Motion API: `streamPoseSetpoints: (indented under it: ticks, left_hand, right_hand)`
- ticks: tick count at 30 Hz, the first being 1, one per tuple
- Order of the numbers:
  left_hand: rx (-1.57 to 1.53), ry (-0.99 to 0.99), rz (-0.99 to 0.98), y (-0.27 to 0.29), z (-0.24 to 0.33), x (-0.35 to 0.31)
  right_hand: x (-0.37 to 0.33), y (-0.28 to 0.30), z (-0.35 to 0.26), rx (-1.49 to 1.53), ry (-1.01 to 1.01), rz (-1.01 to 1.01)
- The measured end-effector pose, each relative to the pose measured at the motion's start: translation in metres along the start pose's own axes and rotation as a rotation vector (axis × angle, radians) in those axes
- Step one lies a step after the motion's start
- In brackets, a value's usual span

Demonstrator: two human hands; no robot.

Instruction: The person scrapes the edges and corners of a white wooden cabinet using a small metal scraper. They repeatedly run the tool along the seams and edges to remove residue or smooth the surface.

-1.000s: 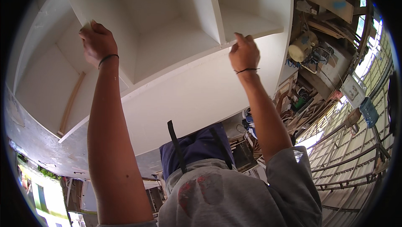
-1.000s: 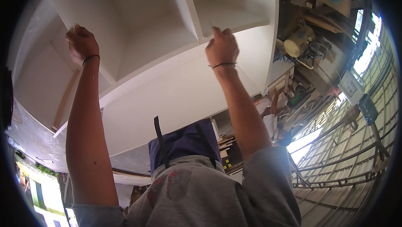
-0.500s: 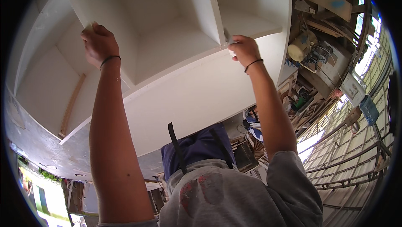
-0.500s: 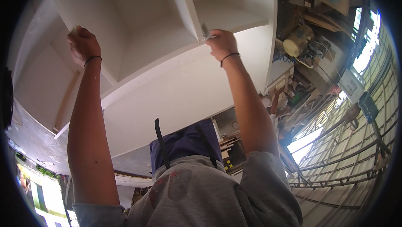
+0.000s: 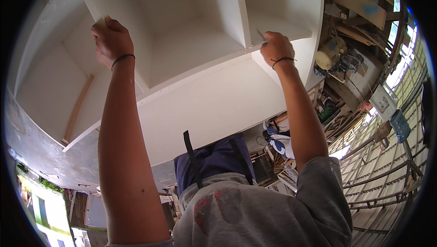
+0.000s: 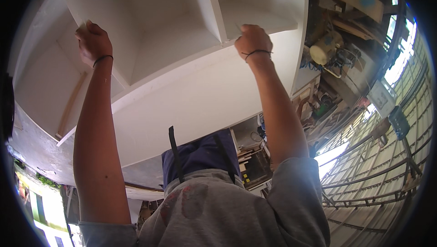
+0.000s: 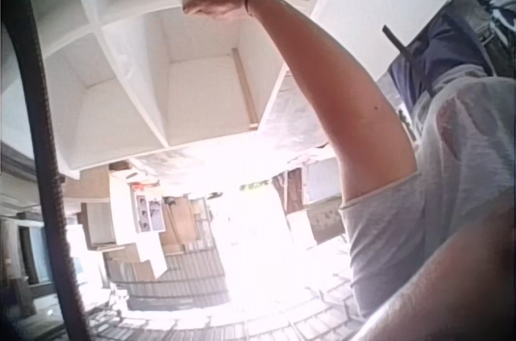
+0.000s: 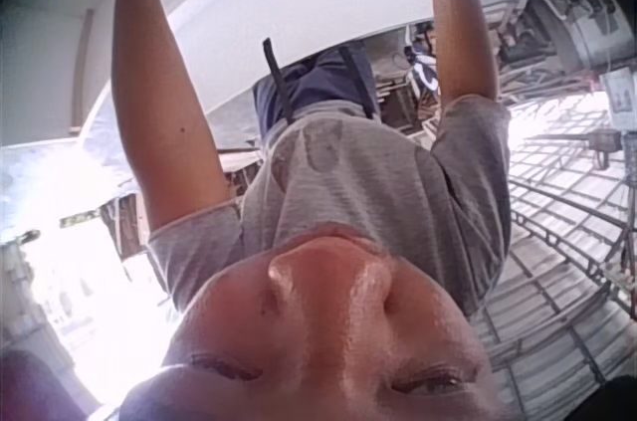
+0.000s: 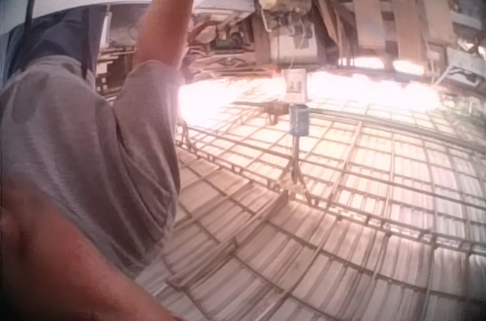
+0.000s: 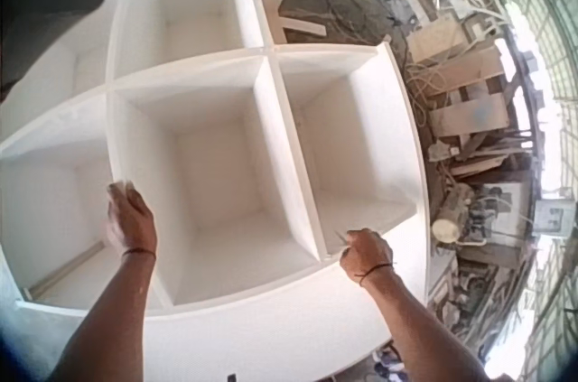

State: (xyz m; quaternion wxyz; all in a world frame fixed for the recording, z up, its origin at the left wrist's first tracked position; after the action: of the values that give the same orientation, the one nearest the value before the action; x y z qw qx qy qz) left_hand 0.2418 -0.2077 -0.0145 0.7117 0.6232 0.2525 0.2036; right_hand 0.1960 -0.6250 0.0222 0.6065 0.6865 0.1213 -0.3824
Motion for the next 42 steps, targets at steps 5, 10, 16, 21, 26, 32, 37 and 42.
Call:
streamPoseSetpoints:
  ticks: [5,10,16,21,26,32,37,42]
  left_hand:
    - [0.005,0.020,-0.003,-0.001,-0.004,0.001]
    - [0.000,-0.004,0.004,-0.001,-0.001,0.001]
    - [-0.019,0.005,0.009,0.000,-0.003,0.000]
    - [-0.005,0.012,0.009,-0.001,-0.002,0.001]
    - [-0.011,0.007,0.012,-0.006,-0.005,0.003]
    - [0.067,-0.010,0.012,-0.006,-0.001,0.004]
    - [0.098,-0.036,0.080,-0.006,-0.007,0.009]
    - [0.148,-0.059,0.096,-0.015,-0.008,0.014]
  right_hand:
    - [0.009,-0.020,-0.011,0.112,0.034,-0.180]
    - [-0.002,-0.018,-0.028,-0.051,0.027,-0.088]
    - [0.007,-0.014,-0.010,0.062,0.059,-0.118]
    - [0.010,-0.010,-0.006,0.119,0.034,-0.115]
    - [-0.017,-0.019,-0.031,-0.033,0.076,0.121]
    - [-0.018,0.041,0.066,0.515,0.249,0.554]
    - [-0.040,0.101,0.175,0.376,0.218,1.160]
    - [-0.002,0.022,0.330,0.618,-0.396,1.050]
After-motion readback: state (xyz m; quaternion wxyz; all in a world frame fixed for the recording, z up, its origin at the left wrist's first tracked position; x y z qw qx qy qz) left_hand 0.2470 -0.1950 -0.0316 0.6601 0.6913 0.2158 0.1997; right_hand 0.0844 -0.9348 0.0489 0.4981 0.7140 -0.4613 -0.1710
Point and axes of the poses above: each hand's wrist, its own x-axis towards the middle knuckle, its own y-axis out of the back of the hand, z = x × y, the point moved 8 cm from there along x, towards the middle knuckle, and after that the axes turned 4 degrees about x, right-handed, at the moved point
